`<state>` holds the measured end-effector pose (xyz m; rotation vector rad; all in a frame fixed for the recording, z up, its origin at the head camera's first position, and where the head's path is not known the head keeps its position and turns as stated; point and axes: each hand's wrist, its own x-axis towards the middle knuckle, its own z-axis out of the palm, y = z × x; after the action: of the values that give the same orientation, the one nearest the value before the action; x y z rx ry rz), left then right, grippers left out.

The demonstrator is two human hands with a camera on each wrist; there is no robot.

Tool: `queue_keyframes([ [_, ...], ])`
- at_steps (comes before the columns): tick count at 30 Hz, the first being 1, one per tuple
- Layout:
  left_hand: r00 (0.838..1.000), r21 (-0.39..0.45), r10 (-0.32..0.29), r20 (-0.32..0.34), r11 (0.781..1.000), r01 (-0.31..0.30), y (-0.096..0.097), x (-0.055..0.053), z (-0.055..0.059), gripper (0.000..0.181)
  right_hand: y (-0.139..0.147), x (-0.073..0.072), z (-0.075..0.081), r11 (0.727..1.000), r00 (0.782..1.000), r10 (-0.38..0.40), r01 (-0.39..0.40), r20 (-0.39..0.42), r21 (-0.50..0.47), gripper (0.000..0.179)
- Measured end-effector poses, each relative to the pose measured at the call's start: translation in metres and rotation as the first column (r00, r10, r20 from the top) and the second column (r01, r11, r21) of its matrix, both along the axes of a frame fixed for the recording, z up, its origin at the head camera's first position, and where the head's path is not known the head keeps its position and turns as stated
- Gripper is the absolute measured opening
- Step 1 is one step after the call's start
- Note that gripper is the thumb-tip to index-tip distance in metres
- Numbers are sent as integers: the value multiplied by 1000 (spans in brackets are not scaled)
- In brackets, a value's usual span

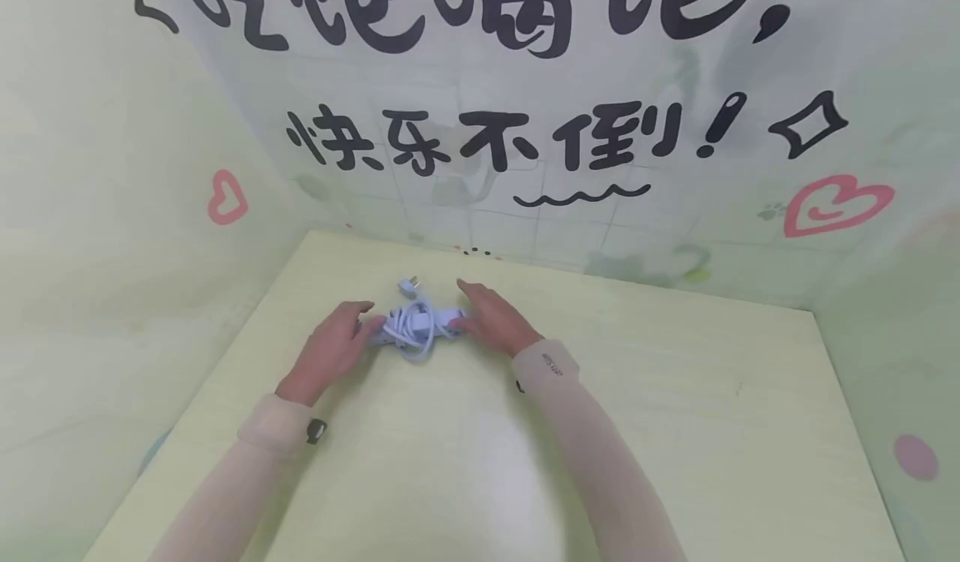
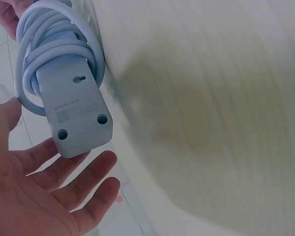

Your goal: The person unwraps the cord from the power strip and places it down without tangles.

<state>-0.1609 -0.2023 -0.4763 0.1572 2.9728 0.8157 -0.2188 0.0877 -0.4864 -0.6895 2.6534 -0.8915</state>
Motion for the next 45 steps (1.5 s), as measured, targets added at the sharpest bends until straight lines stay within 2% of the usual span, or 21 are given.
queue_keyframes([
  [4, 999, 4, -34, -8, 999, 34, -2, 4, -5, 65, -2, 2, 0, 1000, 1000, 9, -9, 0, 11, 77],
  [11, 996, -18, -83, 21, 996, 83, -10, 8, -8, 57, -6, 3, -3, 998, 998, 66, -66, -24, 12, 63],
  [18, 997, -8, -68, 46, 998, 69, -15, 7, -12, 49, -7, 5, -8, 997, 995, 77, -77, -61, 8, 46],
  [23, 997, 21, -73, 26, 997, 72, -14, 3, -17, 42, -7, 5, -10, 997, 997, 72, -72, -33, -15, 41],
  [31, 998, 107, -65, 19, 992, 63, -5, -4, -21, 35, 1, 6, -12, 999, 999, 42, -42, -1, -1, 38],
  [37, 998, 159, -62, 24, 986, 58, 9, -8, -27, 34, 17, 7, -6, 999, 999, 31, -32, 21, 30, 38],
  [45, 993, 240, -117, 22, 965, 109, 30, -11, -31, 34, 42, 12, 5, 997, 999, 7, -10, 46, 73, 38],
])
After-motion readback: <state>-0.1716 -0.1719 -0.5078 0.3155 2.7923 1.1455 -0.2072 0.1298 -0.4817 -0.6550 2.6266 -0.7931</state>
